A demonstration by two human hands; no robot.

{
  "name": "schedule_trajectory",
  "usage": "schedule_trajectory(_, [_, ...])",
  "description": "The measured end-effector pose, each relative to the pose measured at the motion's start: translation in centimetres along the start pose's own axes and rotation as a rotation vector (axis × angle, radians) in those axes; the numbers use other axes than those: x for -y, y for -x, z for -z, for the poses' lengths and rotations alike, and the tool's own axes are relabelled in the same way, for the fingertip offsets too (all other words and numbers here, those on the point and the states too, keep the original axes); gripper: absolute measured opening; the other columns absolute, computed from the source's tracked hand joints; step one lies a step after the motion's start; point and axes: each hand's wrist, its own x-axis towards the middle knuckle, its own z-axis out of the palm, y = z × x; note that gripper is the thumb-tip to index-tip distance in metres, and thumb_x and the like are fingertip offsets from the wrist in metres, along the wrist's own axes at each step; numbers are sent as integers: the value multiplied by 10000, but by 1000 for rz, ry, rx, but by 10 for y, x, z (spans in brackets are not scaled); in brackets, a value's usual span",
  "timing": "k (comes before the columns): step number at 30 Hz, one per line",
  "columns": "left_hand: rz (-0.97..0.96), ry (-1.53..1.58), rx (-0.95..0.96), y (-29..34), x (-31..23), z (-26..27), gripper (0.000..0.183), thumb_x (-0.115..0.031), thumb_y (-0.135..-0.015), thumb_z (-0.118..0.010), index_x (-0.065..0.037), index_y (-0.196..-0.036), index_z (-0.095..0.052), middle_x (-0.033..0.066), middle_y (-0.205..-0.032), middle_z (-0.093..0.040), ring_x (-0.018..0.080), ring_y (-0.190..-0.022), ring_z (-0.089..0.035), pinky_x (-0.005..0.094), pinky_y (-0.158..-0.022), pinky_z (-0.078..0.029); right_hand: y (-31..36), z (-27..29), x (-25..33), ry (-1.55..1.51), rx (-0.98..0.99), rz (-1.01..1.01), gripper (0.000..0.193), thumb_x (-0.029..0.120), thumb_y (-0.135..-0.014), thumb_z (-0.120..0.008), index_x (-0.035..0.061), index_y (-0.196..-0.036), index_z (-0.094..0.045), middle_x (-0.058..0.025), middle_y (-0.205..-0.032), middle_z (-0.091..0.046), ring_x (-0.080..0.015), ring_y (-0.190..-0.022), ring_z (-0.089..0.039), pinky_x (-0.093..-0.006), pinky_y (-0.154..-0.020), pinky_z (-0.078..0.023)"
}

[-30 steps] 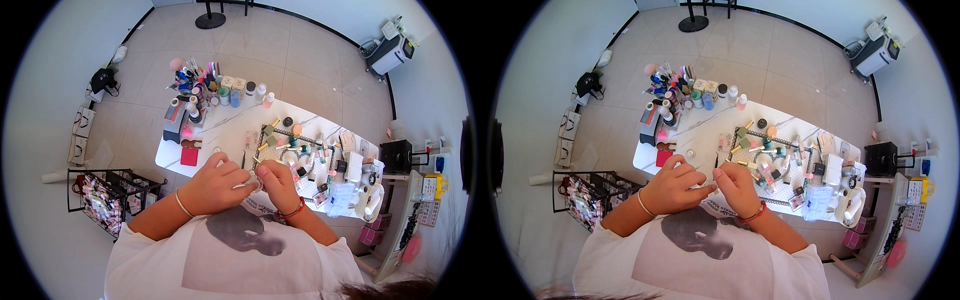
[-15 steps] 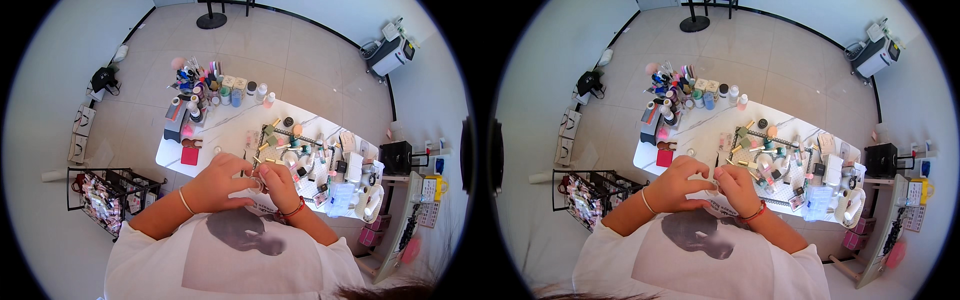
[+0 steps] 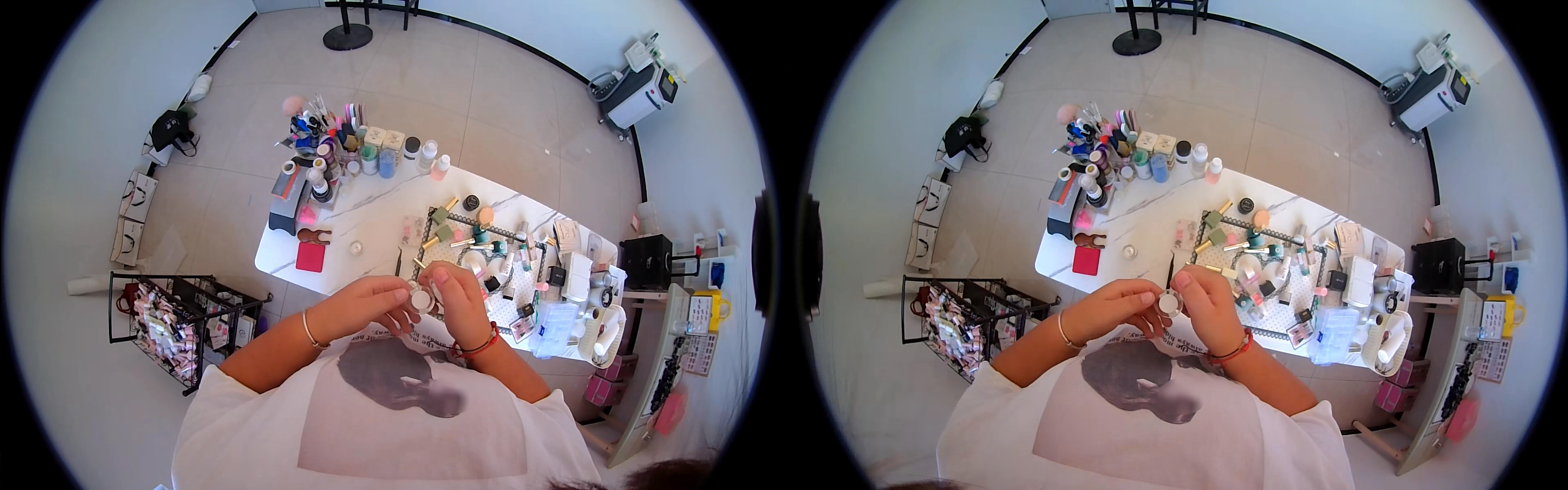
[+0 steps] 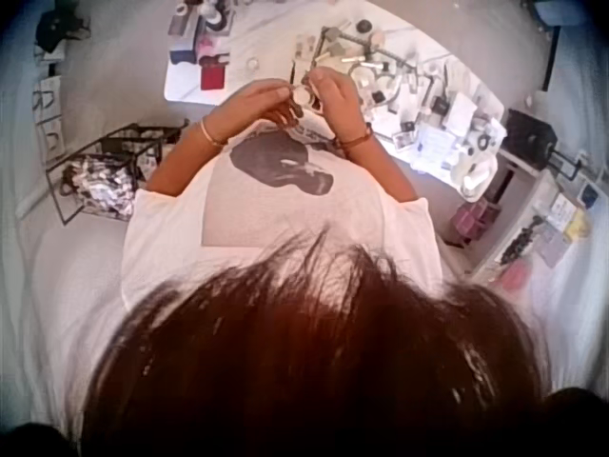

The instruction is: The person organizes cosmetic supplies on a white table, picking up small bottles and containers, inspecting them, and placing them into a tray. The person handles various items including brushes and jars, moving them around the workspace to arrange them.

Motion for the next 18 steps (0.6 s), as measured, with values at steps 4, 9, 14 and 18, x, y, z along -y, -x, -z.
schedule_trajectory(4, [-8, 160, -11, -2, 4, -6, 393, -290, -1060, -513, 10, -1313, -540, 206, -1117, -706, 235, -936, -717, 344, -838, -591, 0, 6, 1, 101, 10, -15, 370, 273, -1021, -481, -4, -802, -592, -16, -747, -538, -94, -692, -482, -271, -609, -382])
schedule_trajectory(9, [-12, 153, 1, -7, 11, -3, 420, -269, -1038, -570, 16, -1343, -528, 201, -1103, -706, 212, -928, -717, 344, -833, -595, -5, 9, -3, 289, 33, 229, 280, 192, -930, -574, -32, -762, -575, -81, -708, -527, -178, -653, -492, -325, -590, -374])
schedule_trajectory(14, [-10, 164, -29, -7, 11, -9, 426, -284, -1029, -589, 9, -1331, -521, 148, -1060, -703, 202, -911, -714, 335, -833, -593, -5, 4, 15, 550, 37, 323, 309, 187, -790, -705, -31, -682, -515, -163, -660, -484, -302, -599, -495, -399, -553, -374])
schedule_trajectory(18, [-42, 213, -33, -12, 19, -9, 466, -311, -1016, -609, -7, -1349, -489, 130, -1128, -679, 198, -979, -699, 328, -854, -585, -4, 2, 13, 615, 24, 339, 336, 221, -774, -737, -10, -752, -494, -177, -695, -495, -325, -611, -510, -412, -557, -400])
